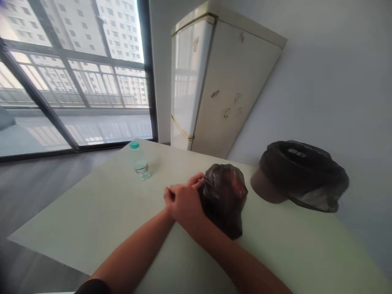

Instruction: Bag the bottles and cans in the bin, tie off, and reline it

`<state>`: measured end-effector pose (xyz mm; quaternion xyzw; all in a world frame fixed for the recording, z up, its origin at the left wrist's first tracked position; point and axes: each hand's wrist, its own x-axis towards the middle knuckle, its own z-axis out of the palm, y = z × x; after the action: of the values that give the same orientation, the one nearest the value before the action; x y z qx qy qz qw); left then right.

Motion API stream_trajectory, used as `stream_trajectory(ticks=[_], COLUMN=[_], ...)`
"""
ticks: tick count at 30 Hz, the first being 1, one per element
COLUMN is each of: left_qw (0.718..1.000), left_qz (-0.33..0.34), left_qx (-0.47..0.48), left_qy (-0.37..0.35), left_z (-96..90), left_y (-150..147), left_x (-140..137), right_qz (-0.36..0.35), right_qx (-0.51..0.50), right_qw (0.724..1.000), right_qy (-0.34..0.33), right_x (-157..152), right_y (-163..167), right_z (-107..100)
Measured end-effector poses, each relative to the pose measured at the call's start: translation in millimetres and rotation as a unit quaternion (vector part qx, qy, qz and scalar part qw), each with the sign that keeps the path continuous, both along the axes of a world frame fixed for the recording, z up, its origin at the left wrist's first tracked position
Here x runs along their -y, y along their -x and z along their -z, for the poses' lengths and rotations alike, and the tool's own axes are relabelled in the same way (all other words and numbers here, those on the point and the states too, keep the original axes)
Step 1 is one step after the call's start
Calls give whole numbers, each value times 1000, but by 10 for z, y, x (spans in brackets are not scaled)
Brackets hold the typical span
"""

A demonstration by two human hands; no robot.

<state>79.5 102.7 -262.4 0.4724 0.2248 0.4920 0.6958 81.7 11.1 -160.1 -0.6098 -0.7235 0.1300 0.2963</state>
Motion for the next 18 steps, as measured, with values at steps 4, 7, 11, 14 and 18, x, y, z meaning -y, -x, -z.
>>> stream_trajectory(ticks=[4,7,11,14,18], left_qw=[1000,1000,999,993,990], left_qz=[1,-4,25,29,18], left_qx=[-6,-17,16,61,74], left_qy=[-25,-24,45,95,117], left_z=[19,22,-1,-16,-26], left_y=[-23,-27,-22,-27,-31], left_x=[-50,-46,-23,-30,-50], right_qz=[160,215,200,134,-10], right_qx=[184,187,178,178,240], right_qw=[968,956,940,947,963], right_qy=[57,-67,-211,-233,-119], right_x=[389,325,185,215,302], right_y=[-870,-1400,-1696,-1653,-1514], right_z=[-7,158,405,502,517])
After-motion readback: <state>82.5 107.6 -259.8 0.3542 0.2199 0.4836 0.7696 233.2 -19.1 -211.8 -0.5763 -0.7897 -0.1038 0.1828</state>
